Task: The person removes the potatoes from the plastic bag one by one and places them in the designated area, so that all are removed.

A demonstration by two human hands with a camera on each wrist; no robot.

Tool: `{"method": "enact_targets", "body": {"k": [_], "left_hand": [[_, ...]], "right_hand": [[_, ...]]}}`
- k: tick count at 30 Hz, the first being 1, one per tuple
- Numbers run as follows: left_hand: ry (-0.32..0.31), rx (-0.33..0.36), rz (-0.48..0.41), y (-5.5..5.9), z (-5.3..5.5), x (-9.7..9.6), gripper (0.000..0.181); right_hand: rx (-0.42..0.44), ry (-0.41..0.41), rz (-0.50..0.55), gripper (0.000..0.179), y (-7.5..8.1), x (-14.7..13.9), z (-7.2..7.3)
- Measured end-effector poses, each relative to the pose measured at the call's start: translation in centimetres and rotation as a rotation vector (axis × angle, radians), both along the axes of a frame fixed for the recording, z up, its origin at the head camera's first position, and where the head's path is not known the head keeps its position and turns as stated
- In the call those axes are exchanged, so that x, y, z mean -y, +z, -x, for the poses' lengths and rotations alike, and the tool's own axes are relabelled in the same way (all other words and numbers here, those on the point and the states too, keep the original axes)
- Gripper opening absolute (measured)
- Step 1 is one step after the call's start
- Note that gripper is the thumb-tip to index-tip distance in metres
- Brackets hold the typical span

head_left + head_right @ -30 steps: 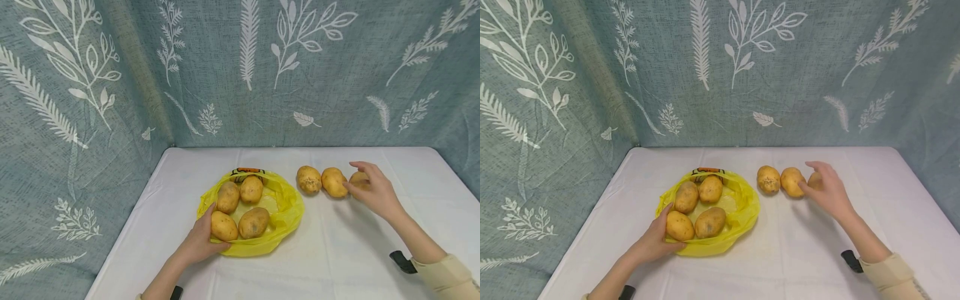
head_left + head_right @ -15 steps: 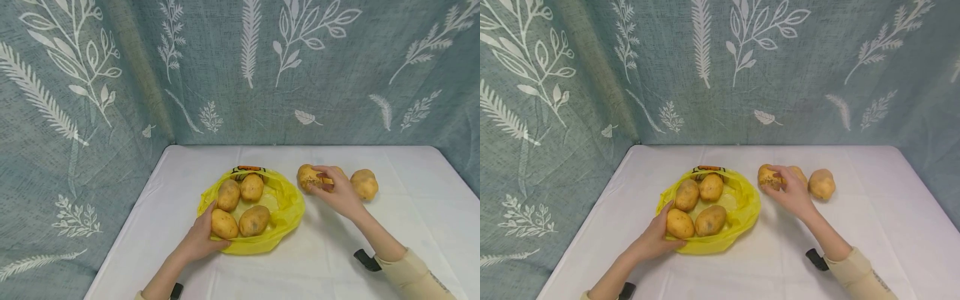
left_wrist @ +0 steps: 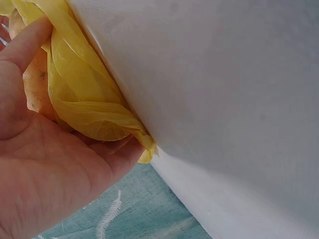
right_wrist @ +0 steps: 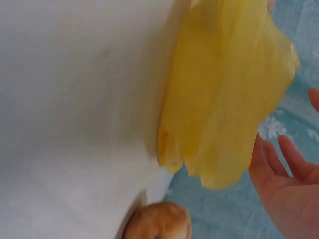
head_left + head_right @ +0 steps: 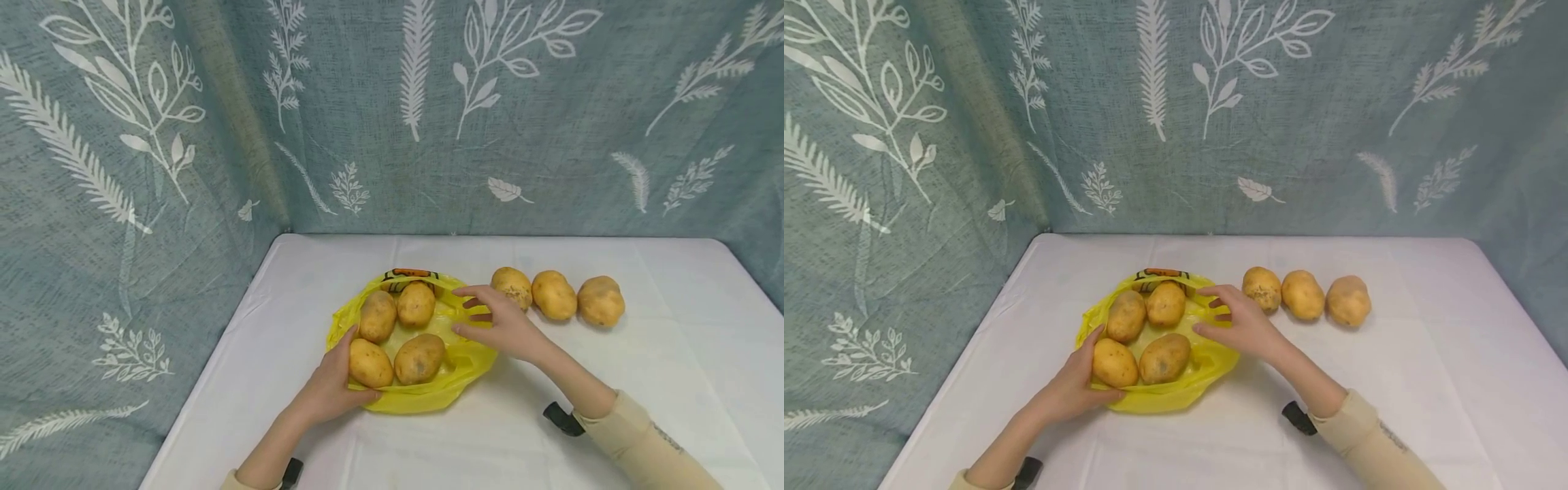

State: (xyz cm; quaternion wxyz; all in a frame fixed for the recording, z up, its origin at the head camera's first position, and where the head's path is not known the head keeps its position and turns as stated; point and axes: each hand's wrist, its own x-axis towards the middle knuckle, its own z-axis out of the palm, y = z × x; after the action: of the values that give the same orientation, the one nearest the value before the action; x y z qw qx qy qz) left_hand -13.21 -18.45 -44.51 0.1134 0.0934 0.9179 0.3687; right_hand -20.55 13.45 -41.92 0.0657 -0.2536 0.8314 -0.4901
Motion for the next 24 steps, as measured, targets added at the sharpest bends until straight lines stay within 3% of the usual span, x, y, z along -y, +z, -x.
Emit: {"method": "enact_targets", "body": {"k": [10, 24], "left_hand": [[0.002, 0.009, 0.008, -0.1, 0.0, 0.0, 0.114], [0.004, 0.005, 0.014, 0.1, 0.0, -0.1, 0.114]], "right_hand": [[-0.036, 0.138, -0.047, 0.057, -1.0, 2.6, -0.4], [-0.059, 0.234, -0.191, 0.063, -1.9, 4.0, -0.8]]}}
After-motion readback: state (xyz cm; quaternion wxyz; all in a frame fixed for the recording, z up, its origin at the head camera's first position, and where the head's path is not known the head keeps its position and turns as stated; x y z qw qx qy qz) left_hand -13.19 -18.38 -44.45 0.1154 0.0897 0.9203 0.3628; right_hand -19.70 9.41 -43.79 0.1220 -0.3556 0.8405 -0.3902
